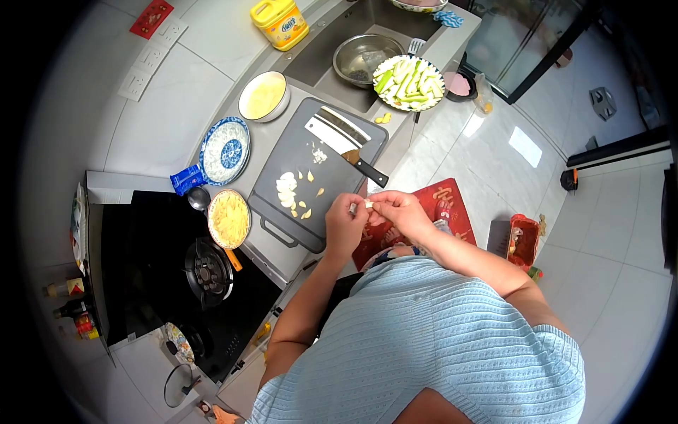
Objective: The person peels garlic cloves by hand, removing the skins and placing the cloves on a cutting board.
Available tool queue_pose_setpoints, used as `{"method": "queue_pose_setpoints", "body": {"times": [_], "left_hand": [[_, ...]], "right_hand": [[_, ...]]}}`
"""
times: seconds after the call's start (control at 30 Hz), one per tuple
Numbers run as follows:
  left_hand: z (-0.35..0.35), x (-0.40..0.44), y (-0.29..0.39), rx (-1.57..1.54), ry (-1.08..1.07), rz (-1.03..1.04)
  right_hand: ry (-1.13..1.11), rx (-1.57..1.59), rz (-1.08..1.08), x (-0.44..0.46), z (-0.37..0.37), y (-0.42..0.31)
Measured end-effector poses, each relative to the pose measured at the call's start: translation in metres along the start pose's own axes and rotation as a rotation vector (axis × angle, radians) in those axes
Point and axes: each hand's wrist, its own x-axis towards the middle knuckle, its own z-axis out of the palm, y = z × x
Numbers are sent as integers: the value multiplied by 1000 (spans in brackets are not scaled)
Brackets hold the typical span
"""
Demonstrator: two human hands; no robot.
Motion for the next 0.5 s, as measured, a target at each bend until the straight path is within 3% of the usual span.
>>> {"method": "queue_pose_setpoints", "body": {"times": [0.07, 0.17, 0.3, 0.37, 0.5], "left_hand": [[3, -2, -3, -365, -36, -307], [1, 2, -2, -555, -38, -428], [2, 3, 0, -666, -39, -472], [8, -3, -27, -366, -150, -265], [-1, 1, -4, -408, -179, -317]], "right_hand": [[19, 22, 21, 0, 2, -4], [27, 42, 35, 1, 3, -6], [72, 79, 56, 2, 1, -4], [91, 84, 55, 1, 0, -3], [109, 92, 50, 1, -2, -2]]}}
